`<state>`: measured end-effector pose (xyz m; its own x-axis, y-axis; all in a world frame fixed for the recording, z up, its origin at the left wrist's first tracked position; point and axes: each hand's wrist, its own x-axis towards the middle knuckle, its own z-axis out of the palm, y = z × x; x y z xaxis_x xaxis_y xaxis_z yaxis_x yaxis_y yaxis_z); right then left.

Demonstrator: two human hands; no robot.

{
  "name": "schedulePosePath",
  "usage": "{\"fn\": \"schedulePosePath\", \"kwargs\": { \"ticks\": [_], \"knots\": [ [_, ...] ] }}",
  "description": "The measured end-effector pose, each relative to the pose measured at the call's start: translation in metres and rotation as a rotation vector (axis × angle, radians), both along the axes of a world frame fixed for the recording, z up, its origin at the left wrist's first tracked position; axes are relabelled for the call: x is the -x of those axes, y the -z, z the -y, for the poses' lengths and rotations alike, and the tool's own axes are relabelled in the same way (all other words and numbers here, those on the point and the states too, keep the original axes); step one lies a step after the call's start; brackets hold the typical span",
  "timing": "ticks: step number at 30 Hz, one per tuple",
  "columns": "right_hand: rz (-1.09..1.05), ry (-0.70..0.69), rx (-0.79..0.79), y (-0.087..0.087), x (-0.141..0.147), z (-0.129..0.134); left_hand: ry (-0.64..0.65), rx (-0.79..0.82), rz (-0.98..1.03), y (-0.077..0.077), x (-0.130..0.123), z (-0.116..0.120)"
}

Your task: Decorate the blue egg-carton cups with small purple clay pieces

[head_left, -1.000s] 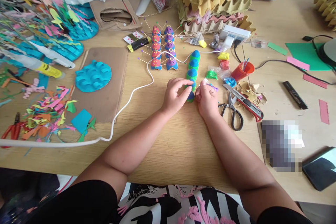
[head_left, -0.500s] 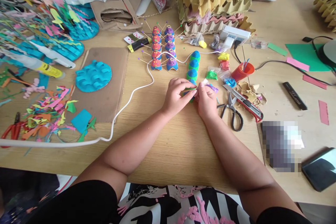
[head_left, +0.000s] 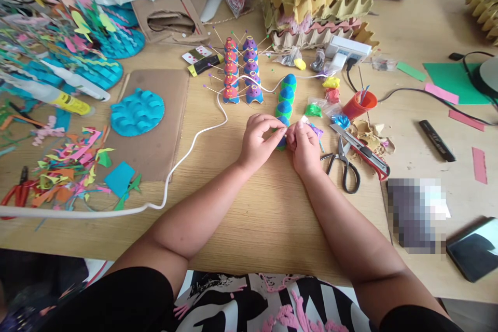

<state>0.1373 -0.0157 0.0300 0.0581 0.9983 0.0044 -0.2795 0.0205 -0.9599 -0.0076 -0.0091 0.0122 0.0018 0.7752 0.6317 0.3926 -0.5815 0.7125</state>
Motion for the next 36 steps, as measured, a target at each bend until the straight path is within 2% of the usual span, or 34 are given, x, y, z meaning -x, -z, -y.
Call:
{"fn": "schedulePosePath", "kwargs": {
  "ticks": [7, 22, 36],
  "knots": [
    [-0.015, -0.018, 0.005, 0.0005, -0.0018, 0.001, -0.038, -0.048, 0.024, 0.0008, -0.0014, 0.0003],
    [-0.023, 0.003, 0.006, 0.0017, -0.0028, 0.0002, -0.046, 0.043, 0.006, -0.0027, 0.0016, 0.0027],
    [-0.003, 0.001, 0.012, 0.0015, -0.0024, 0.0004, -0.067, -0.001, -0.028, -0.0018, 0.0015, 0.0014]
  ]
}}
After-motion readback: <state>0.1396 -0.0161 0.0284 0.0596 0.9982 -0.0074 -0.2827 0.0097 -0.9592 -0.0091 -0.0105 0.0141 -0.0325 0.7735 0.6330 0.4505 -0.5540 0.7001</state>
